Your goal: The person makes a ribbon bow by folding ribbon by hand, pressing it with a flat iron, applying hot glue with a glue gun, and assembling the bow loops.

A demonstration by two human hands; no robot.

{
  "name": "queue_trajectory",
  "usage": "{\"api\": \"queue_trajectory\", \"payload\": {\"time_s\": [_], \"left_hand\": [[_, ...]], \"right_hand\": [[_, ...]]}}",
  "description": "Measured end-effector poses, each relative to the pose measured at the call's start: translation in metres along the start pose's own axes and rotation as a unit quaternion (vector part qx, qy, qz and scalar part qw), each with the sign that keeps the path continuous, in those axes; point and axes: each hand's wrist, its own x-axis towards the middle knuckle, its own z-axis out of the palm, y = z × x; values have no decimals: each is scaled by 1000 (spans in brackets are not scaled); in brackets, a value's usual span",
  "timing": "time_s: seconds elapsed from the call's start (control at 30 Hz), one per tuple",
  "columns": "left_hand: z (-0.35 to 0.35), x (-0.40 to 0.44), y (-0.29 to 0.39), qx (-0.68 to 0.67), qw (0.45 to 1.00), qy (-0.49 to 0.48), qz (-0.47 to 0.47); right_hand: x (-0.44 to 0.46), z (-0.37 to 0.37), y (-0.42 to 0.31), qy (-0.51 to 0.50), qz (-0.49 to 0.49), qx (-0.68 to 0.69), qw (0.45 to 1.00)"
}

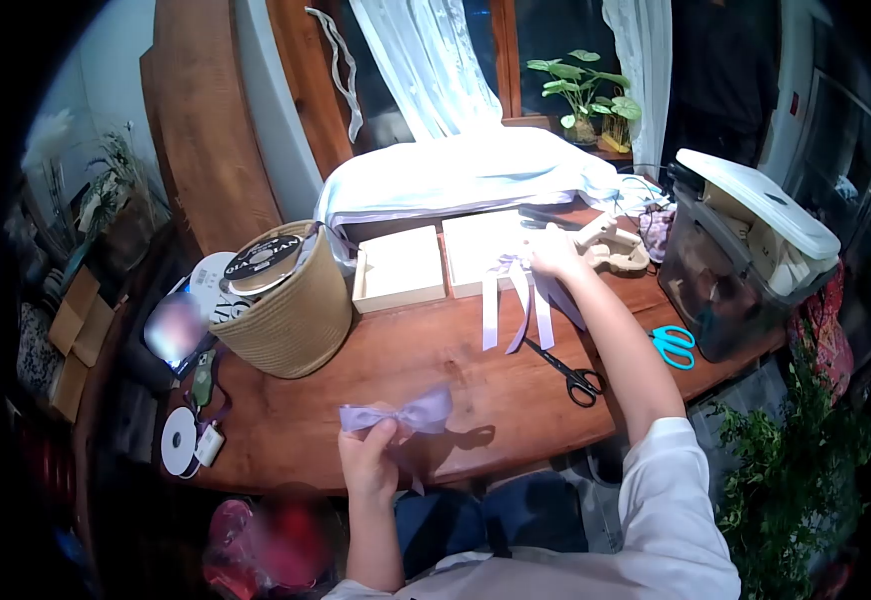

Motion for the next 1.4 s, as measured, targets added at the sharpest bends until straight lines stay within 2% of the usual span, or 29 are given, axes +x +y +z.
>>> {"api": "queue_trajectory", "payload": {"time_s": [0.03,0.2,0.23,0.3,0.37,0.4,0.43,0.5,0.57,0.63,0.7,0.73,0.83,0.93,1.03,1.13,1.23,1.33,1.4], "left_hand": [[-1,0,2,-11,1000,-5,-1],[7,-1,19,-21,999,27,-20],[6,-2,21,-18,999,27,-23],[-3,3,19,-16,1000,2,-23],[-5,11,18,-15,1000,-3,-27],[0,17,17,-21,1000,-8,-8],[2,26,17,-12,1000,7,-5],[7,47,13,5,999,33,1],[18,72,14,-14,999,23,36],[37,87,21,-31,998,14,61],[60,89,32,-45,996,10,77],[64,92,36,16,993,-25,115],[81,74,52,-30,994,-81,66],[81,62,59,-18,990,-117,80],[75,58,62,9,990,-119,68],[69,58,68,35,988,-144,37],[66,56,64,49,982,-177,47],[72,51,67,36,976,-214,31],[71,48,66,69,978,-193,25]], "right_hand": [[-4,-13,-17,-38,22,-39,998],[16,10,-14,-85,11,-5,996],[15,7,-17,-60,-6,-42,997],[16,21,-8,96,-43,-19,994],[17,-4,-12,154,-43,186,969],[4,-39,-32,148,-96,274,945],[-6,-66,-46,99,-91,358,924],[-41,-124,-88,54,-156,508,845],[-88,-190,-126,26,-242,456,856],[-119,-213,-151,38,-325,497,804],[-135,-224,-170,38,-389,495,776],[-137,-219,-177,68,-392,482,781],[-136,-203,-185,155,-384,408,814],[-132,-182,-186,220,-398,351,818],[-134,-177,-185,231,-420,357,802],[-139,-187,-181,203,-452,365,788],[-143,-193,-178,166,-476,362,784],[-143,-191,-181,169,-465,382,780],[-145,-188,-178,156,-451,392,786]]}}
